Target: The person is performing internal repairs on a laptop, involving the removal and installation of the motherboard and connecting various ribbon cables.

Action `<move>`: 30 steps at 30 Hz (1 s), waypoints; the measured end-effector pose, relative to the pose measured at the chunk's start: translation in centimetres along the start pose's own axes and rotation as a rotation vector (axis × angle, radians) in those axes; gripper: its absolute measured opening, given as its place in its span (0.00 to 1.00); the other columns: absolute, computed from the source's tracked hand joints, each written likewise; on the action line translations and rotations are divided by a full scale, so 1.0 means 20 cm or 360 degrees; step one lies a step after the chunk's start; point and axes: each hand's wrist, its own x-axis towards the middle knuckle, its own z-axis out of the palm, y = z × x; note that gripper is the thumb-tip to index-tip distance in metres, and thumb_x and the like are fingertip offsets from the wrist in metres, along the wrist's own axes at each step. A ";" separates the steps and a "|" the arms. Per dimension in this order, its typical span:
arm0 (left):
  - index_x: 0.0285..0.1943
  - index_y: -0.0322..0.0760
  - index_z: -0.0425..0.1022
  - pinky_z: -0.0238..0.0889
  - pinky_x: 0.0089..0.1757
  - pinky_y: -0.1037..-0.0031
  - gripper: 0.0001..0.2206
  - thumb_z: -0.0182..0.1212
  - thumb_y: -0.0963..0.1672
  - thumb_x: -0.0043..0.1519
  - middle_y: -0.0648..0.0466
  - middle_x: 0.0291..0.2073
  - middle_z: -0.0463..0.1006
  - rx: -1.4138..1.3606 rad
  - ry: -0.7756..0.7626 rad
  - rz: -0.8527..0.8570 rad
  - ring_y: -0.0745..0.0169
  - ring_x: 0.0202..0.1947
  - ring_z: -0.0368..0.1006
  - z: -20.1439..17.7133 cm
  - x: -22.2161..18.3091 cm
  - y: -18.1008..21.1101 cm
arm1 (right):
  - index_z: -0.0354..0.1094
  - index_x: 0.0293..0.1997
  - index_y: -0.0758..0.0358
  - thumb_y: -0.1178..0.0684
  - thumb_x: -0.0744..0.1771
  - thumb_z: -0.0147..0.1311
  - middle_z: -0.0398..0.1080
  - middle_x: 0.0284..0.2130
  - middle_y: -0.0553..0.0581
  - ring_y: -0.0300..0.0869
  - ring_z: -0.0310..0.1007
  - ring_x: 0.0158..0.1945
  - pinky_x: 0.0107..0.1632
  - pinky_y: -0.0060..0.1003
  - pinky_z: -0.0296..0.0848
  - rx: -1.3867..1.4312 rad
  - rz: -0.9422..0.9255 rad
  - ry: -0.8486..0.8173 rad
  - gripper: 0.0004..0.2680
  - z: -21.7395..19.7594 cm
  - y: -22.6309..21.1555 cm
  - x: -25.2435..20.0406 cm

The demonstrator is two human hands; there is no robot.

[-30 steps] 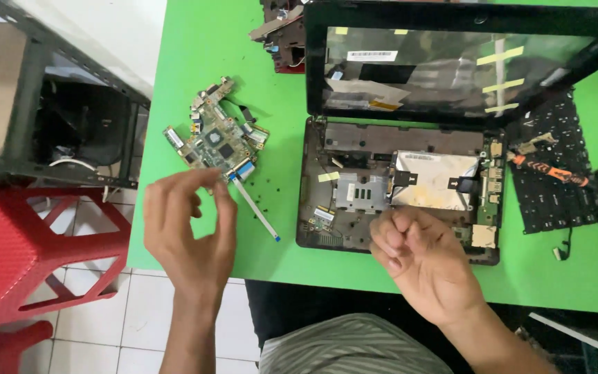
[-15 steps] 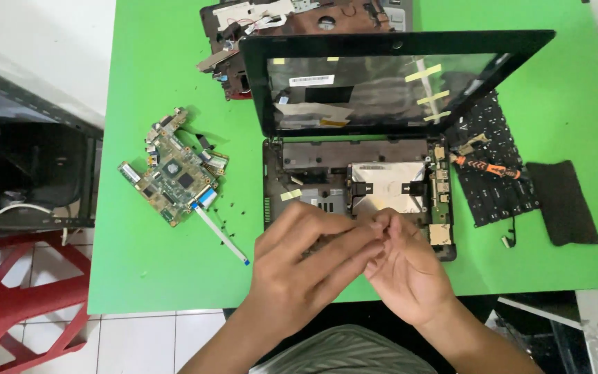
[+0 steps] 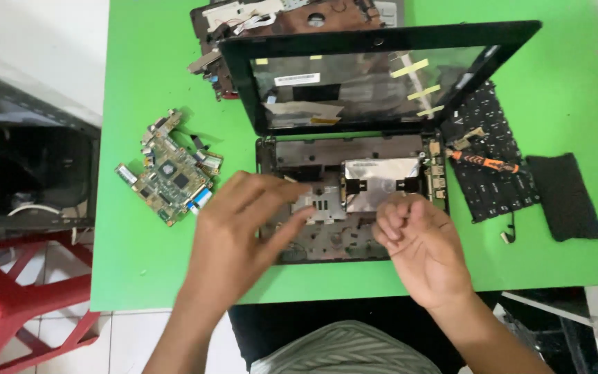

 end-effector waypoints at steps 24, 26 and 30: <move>0.58 0.32 0.75 0.63 0.43 0.63 0.19 0.64 0.36 0.56 0.51 0.39 0.76 0.0370 -0.0498 -0.0138 0.49 0.40 0.65 -0.29 -0.39 -0.41 | 0.73 0.45 0.59 0.59 0.68 0.54 0.71 0.39 0.52 0.48 0.69 0.44 0.43 0.45 0.70 -0.2451 -0.0607 -0.1434 0.04 0.52 0.35 0.45; 0.58 0.32 0.74 0.63 0.42 0.62 0.20 0.61 0.34 0.55 0.51 0.38 0.75 0.0366 -0.0493 -0.0167 0.49 0.40 0.64 -0.30 -0.39 -0.40 | 0.72 0.46 0.60 0.59 0.68 0.54 0.72 0.39 0.52 0.47 0.69 0.44 0.40 0.44 0.71 -0.2502 -0.0604 -0.1442 0.04 0.54 0.37 0.46; 0.58 0.31 0.73 0.63 0.43 0.61 0.17 0.58 0.34 0.59 0.50 0.40 0.74 0.0196 -0.0444 -0.0297 0.48 0.44 0.65 -0.32 -0.41 -0.39 | 0.71 0.48 0.63 0.61 0.68 0.55 0.72 0.37 0.53 0.47 0.68 0.42 0.40 0.42 0.71 -0.2568 -0.0692 -0.1489 0.06 0.54 0.39 0.46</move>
